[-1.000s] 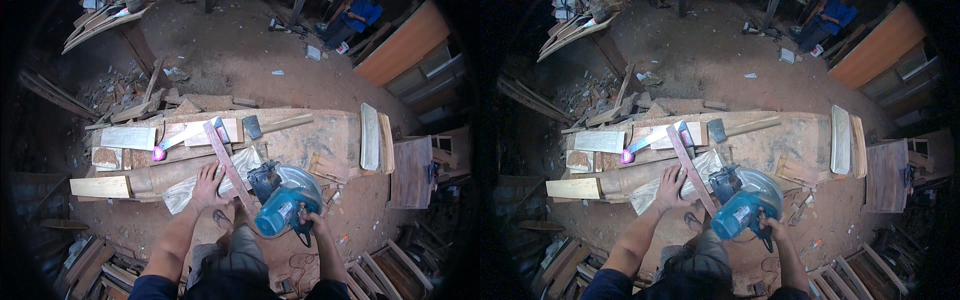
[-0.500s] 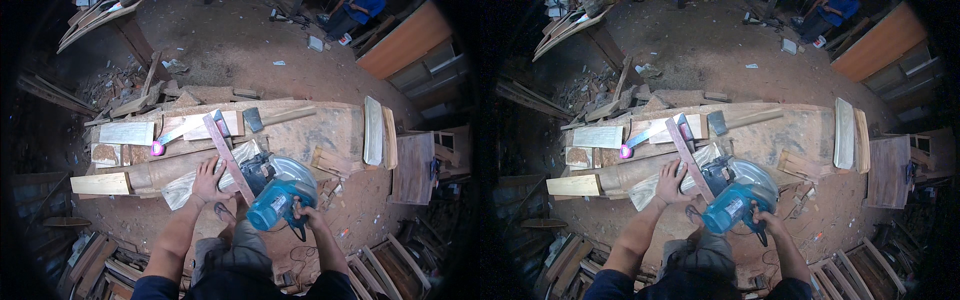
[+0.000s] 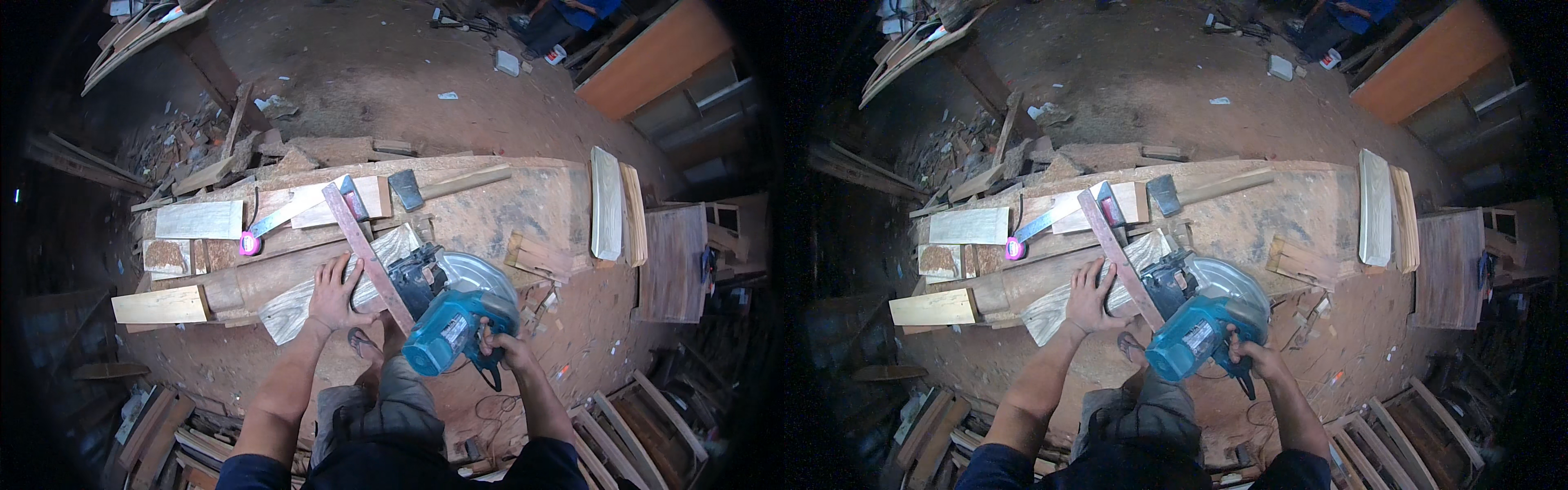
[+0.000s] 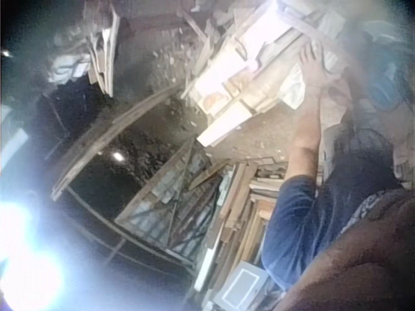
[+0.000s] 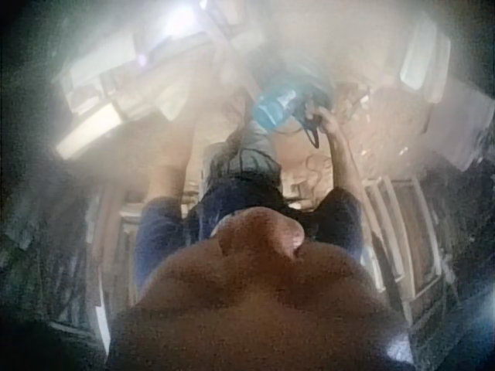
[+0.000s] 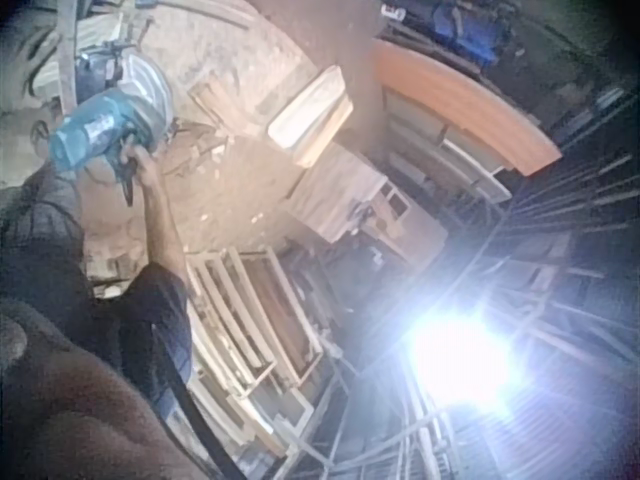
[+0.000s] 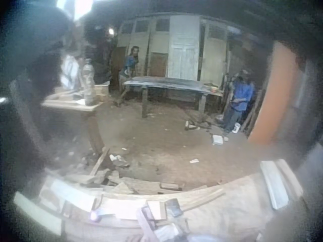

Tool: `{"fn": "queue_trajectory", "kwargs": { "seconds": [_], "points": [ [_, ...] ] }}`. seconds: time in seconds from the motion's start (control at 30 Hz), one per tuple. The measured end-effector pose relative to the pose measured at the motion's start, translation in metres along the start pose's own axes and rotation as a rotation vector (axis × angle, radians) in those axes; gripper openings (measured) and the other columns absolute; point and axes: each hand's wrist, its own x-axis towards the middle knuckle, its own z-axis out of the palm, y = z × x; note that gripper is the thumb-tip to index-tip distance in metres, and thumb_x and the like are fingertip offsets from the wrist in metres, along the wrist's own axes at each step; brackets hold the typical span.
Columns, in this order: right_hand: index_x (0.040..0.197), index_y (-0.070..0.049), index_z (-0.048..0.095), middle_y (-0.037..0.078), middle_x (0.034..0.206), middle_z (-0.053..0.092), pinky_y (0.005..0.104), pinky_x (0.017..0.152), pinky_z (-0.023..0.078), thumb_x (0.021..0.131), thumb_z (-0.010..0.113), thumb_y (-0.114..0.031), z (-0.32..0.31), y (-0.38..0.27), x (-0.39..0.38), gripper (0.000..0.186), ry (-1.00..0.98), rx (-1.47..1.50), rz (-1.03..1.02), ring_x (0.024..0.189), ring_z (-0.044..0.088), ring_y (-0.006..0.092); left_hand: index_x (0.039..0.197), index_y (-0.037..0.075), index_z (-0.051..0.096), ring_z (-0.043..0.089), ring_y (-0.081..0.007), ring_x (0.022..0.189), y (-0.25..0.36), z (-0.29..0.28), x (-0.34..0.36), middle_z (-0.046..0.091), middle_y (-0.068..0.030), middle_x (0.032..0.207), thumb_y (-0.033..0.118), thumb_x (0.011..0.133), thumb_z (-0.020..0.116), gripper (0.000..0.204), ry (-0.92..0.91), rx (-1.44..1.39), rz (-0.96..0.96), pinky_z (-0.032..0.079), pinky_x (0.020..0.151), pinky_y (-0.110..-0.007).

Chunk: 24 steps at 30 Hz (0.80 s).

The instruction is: The person measures and marks a wooden plank with a tape measure and pencil, then uses a circular saw to cut the plank into smaller pieces. The person handles the wood pieces, aligning them on the workbench and performing multiple cuts.

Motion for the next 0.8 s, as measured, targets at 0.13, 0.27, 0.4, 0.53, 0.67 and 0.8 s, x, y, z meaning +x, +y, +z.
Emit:
{"fn": "queue_trajectory", "kwargs": {
  "seconds": [0.13,0.27,0.4,0.53,0.67,0.8],
  "points": [
    [0.113,0.005,0.059,0.009,0.077,0.06,0.0347,0.06,0.049,0.076,0.064,0.004,-0.0027,0.0017,0.0002,0.037,-0.028,0.005,0.003,0.061,0.058,0.0193,0.163,0.016,0.037,0.034,-0.0462,0.145,0.0008,-0.0014,-0.0007,0.036,-0.0233,0.159,0.07,0.055,0.085,0.13,-0.001,-0.001,0.004,0.024,0.12,-0.062],
    [0.109,0.004,0.059,0.009,0.077,0.061,0.0351,0.06,0.049,0.076,0.065,0.005,-0.0085,0.0056,0.0023,0.034,-0.047,0.001,0.002,0.062,0.058,0.0195,0.163,0.016,0.037,0.034,-0.0473,0.145,-0.0011,0.0017,-0.0001,0.036,-0.0241,0.159,0.071,0.056,0.084,0.13,0.005,-0.001,-0.001,0.024,0.119,-0.062],
    [0.108,0.003,0.059,0.01,0.078,0.06,0.0359,0.06,0.049,0.076,0.064,0.006,-0.0059,0.004,0.0036,0.032,-0.063,0.02,-0.002,0.062,0.058,0.0204,0.163,0.015,0.037,0.034,-0.0478,0.144,-0.001,0.0027,-0.0001,0.036,-0.0244,0.158,0.071,0.056,0.084,0.13,0.008,0.004,0.005,0.025,0.119,-0.062],
    [0.108,0.002,0.059,0.01,0.079,0.06,0.0364,0.06,0.049,0.075,0.063,0.007,-0.0066,0.0027,0.0012,0.033,-0.035,0.038,0.026,0.062,0.057,0.0211,0.163,0.014,0.036,0.034,-0.0478,0.144,-0.0007,0.0037,-0.0002,0.036,-0.0243,0.158,0.07,0.056,0.084,0.13,0.014,-0.002,0.022,0.025,0.119,-0.063],
    [0.108,0.002,0.059,0.01,0.078,0.06,0.0368,0.06,0.048,0.075,0.063,0.007,-0.0038,0.0016,0.0037,0.034,-0.028,0.034,0.02,0.062,0.057,0.0214,0.163,0.013,0.037,0.034,-0.0477,0.144,-0.0012,0.0033,0.001,0.036,-0.0243,0.158,0.07,0.056,0.084,0.13,0.026,0.013,0.031,0.025,0.119,-0.064],
    [0.11,0.002,0.058,0.009,0.077,0.06,0.0366,0.061,0.049,0.076,0.064,0.006,-0.0024,0.0,0.0072,0.034,-0.017,0.018,0.043,0.062,0.057,0.0214,0.163,0.013,0.037,0.034,-0.0475,0.145,-0.0019,0.002,0.0013,0.036,-0.0241,0.158,0.07,0.056,0.084,0.13,0.022,0.0,0.028,0.025,0.119,-0.063]
  ]
}}
